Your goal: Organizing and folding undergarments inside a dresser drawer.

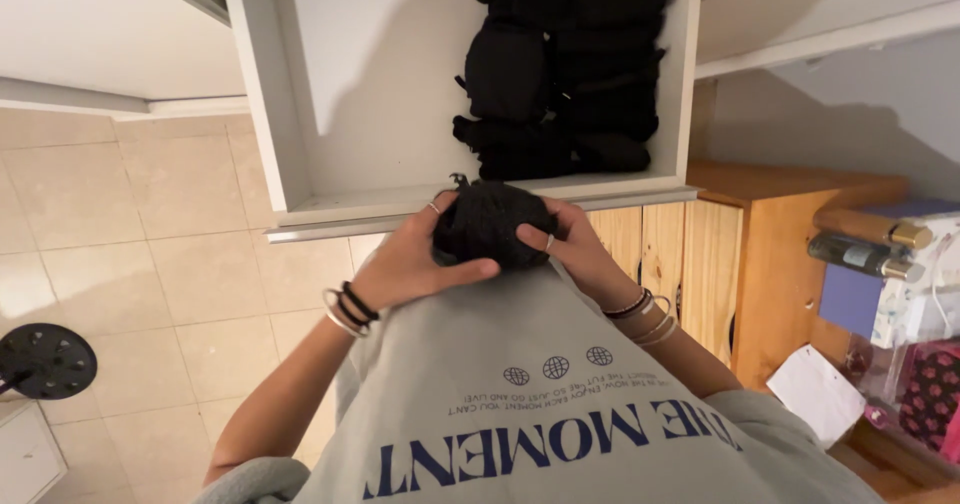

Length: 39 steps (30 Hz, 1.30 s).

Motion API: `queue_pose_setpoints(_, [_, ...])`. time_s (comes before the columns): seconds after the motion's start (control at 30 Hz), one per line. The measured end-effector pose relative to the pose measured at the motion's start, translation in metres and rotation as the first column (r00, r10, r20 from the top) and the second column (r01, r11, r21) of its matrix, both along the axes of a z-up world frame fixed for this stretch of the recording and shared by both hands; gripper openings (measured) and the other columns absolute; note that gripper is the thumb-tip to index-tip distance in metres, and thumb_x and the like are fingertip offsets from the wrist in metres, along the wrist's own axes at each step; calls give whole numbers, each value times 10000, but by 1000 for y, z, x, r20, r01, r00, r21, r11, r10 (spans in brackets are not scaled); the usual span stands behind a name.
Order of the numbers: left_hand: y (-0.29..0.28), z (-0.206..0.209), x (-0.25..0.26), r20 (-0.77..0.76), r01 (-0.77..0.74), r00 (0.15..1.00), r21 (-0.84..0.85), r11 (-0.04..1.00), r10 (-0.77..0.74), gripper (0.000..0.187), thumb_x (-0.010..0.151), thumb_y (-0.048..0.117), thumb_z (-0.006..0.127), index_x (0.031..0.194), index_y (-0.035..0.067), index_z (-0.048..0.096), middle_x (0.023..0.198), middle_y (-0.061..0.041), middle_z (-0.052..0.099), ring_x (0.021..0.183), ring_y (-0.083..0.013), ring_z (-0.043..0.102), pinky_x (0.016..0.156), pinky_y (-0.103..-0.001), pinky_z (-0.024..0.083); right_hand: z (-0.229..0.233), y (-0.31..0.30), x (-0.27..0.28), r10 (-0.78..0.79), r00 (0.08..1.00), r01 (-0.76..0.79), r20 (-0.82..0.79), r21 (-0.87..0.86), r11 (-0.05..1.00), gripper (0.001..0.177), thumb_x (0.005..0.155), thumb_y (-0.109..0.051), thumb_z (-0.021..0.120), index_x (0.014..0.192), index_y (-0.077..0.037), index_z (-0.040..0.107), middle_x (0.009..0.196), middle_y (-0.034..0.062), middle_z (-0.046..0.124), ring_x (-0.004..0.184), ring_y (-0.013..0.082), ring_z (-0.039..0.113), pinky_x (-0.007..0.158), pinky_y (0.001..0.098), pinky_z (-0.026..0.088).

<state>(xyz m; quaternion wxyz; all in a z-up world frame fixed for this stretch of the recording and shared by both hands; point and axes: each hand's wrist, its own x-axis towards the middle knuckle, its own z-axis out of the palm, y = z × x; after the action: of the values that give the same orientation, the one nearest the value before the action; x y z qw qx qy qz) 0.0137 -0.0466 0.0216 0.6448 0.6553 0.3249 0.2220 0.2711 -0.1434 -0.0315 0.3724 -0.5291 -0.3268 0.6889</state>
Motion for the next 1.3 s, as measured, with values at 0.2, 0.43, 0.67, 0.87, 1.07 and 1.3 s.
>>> queue_pose_setpoints(0.2, [4, -14, 26, 11, -225, 974, 107, 968, 225, 514, 828, 227, 786, 1240, -14, 594, 992, -120, 719, 929, -226, 691, 879, -332, 548, 34, 23, -5, -194, 979, 181, 68, 164, 970, 484, 972, -170, 741, 1389, -11, 556, 1245, 27, 656, 1127, 96, 617, 1000, 272, 522])
queue_pose_setpoints(0.43, [12, -39, 13, 121, -101, 982, -319, 943, 146, 204, 983, 141, 625, 1081, -22, 700, 924, -2, 710, 900, -62, 603, 849, -265, 522, 42, 31, -2, -292, 956, 291, -17, 136, 947, 497, 994, -173, 701, 1436, -21, 529, 1280, 20, 666, 1168, 104, 631, 1039, 281, 525])
queue_pose_setpoints(0.67, [-1, -14, 12, -174, -177, 977, -355, 918, 121, 294, 958, 246, 755, 977, -45, 718, 812, -22, 633, 774, -99, 522, 713, -296, 461, 31, 14, -1, -185, 982, 186, -22, 98, 978, 453, 995, -233, 720, 1355, 15, 599, 1222, 23, 686, 1112, 99, 630, 1003, 276, 512])
queue_pose_setpoints(0.87, [-29, -30, -18, 95, -98, 989, -183, 978, 116, 240, 1001, 193, 736, 931, 3, 607, 972, -38, 582, 918, -140, 557, 833, -286, 468, 33, -10, 1, -97, 995, 98, -13, 67, 993, 459, 968, -313, 734, 1273, 19, 650, 1105, 13, 715, 1009, 82, 643, 920, 254, 529])
queue_pose_setpoints(1.07, [-29, 1, -40, -55, 205, 978, 20, 979, -203, 248, 876, 235, 767, 812, 25, 652, 1024, -34, 612, 995, -188, 564, 1026, -387, 316, 29, -36, 7, 297, 938, -284, 177, -97, 954, 404, 909, -266, 784, 1216, -14, 713, 913, -5, 696, 828, 47, 610, 736, 213, 522])
queue_pose_setpoints(1.3, [-23, -3, -41, -87, 301, 951, 44, 952, -297, 290, 858, 301, 774, 787, 52, 645, 992, -36, 597, 968, -184, 541, 985, -361, 294, 89, 6, -21, 182, 841, -436, 510, 438, 786, 705, 754, -321, 861, 1320, -54, 536, 1395, 181, 520, 1378, 342, 411, 1176, 485, 289])
